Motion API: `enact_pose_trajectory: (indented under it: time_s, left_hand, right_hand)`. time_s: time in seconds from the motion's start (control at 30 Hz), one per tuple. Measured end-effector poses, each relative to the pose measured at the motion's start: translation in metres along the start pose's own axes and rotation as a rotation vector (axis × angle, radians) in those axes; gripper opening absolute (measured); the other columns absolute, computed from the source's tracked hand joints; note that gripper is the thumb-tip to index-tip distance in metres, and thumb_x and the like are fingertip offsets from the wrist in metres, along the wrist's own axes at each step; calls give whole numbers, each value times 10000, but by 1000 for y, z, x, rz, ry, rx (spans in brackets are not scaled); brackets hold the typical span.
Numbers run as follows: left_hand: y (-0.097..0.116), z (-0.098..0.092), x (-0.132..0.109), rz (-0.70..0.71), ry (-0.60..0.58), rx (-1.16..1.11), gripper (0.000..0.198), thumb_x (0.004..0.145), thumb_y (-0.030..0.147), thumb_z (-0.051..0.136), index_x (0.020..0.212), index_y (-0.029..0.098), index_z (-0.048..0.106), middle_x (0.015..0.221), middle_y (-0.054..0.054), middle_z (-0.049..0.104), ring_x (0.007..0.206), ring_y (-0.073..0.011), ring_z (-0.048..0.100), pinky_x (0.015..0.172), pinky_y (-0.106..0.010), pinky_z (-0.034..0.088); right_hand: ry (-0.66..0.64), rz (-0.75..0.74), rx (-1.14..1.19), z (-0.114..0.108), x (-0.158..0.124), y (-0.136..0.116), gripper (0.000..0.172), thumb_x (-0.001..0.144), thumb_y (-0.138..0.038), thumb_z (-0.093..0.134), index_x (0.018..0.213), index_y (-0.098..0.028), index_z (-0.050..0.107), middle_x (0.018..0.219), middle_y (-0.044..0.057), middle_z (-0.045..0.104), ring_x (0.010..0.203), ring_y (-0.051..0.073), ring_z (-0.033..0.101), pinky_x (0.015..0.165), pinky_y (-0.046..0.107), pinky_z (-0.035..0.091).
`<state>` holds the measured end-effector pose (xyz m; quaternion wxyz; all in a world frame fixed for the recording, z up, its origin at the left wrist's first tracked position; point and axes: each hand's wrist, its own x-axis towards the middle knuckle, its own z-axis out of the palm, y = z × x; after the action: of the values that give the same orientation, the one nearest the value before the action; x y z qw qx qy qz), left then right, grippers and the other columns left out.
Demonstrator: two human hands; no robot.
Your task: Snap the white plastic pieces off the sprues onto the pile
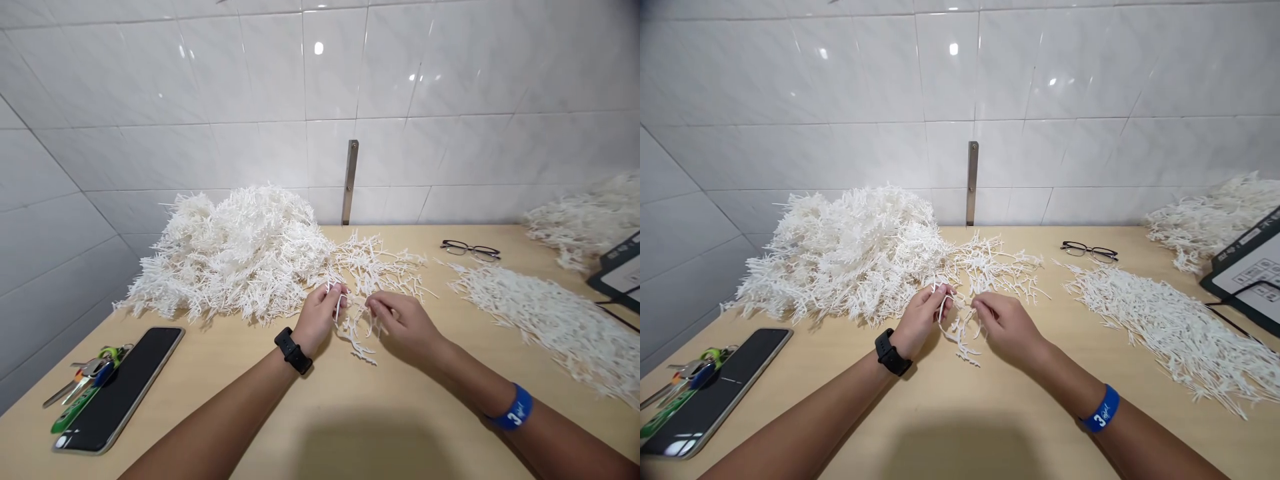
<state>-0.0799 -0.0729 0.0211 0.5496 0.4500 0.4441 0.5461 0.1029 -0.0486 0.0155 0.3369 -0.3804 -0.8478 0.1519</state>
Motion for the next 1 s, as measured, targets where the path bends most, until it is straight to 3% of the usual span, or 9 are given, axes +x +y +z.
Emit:
enact_pose_trajectory:
  time_s: [0.1, 0.17, 0.3, 0.37, 0.43, 0.53, 0.63, 0.73, 1.0]
  left_hand:
    - [3, -1, 0, 6, 16, -70, 342, 850, 433, 565, 996, 127, 615, 787, -35, 572, 660, -92, 519, 587, -203, 405]
    - [5, -2, -1, 33, 27, -78, 342, 861, 419, 550, 1043, 138, 617, 878, -63, 600, 734, -113, 550, 602, -208, 426]
    - [6, -2, -2, 84, 25, 70, 337, 888, 390, 509, 1110, 153, 599, 1063, -107, 620, 861, -157, 587, 663, -244, 473]
    - [2, -2, -1, 100, 10, 191, 325, 894, 360, 507, 1140, 162, 587, 1117, -114, 622, 941, -180, 596, 753, -279, 493]
    - [-4, -1, -1, 138, -14, 301, 337, 898, 326, 506, 1200, 185, 558, 1157, -109, 624, 1048, -201, 585, 876, -327, 482]
    - [-11, 0, -3, 205, -44, 472, 451, 903, 284, 488, 1348, 220, 457, 1263, -113, 591, 1196, -225, 530, 983, -381, 445]
    - [-13, 0, -7, 276, -93, 680, 524, 889, 248, 484, 1407, 216, 410, 1387, -106, 519, 1300, -232, 456, 1091, -414, 361]
    - [-15, -1, -8, 288, -151, 859, 502, 878, 255, 480, 1375, 187, 470, 1434, -96, 481, 1337, -243, 421, 1142, -421, 304]
    - [-21, -6, -7, 230, -205, 1094, 491, 889, 306, 451, 1349, 147, 514, 1460, -131, 443, 1373, -266, 376, 1153, -446, 289]
  right_hand:
    - [-204, -107, -41, 3, -5, 2, 260, 969, -249, 405, 813, -192, 605, 737, 27, 595, 698, 159, 540, 634, 282, 415]
    - [-261, -174, -48, 4, -6, 3, 231, 960, -233, 420, 866, -194, 626, 816, 46, 617, 779, 170, 558, 691, 292, 439]
    - [-166, -169, -90, 7, -6, 5, 204, 894, -334, 562, 1027, -207, 648, 1099, 104, 628, 1026, 229, 560, 870, 368, 458]
    - [-139, -150, -204, 10, -7, 7, 491, 792, -472, 673, 1217, -236, 600, 1348, 133, 517, 1250, 317, 442, 998, 477, 388]
    - [-158, -113, -326, 14, -7, 12, 723, 730, -577, 692, 1361, -280, 502, 1511, 122, 349, 1396, 382, 241, 1066, 567, 286]
    - [-198, 15, -430, 18, -6, 25, 704, 810, -625, 566, 1430, -325, 422, 1579, 74, 235, 1451, 382, 82, 1094, 610, 205]
    - [-231, 173, -444, 18, -3, 46, 620, 890, -605, 436, 1426, -295, 441, 1572, 81, 259, 1445, 366, 149, 1100, 577, 234]
    - [-240, 252, -444, 15, 8, 71, 572, 922, -547, 397, 1416, -264, 458, 1550, 84, 312, 1419, 351, 247, 1094, 542, 276]
    - [-99, 370, -487, 2, 74, 135, 352, 933, -375, 439, 1177, -232, 648, 1377, 52, 552, 1305, 231, 430, 1069, 378, 331]
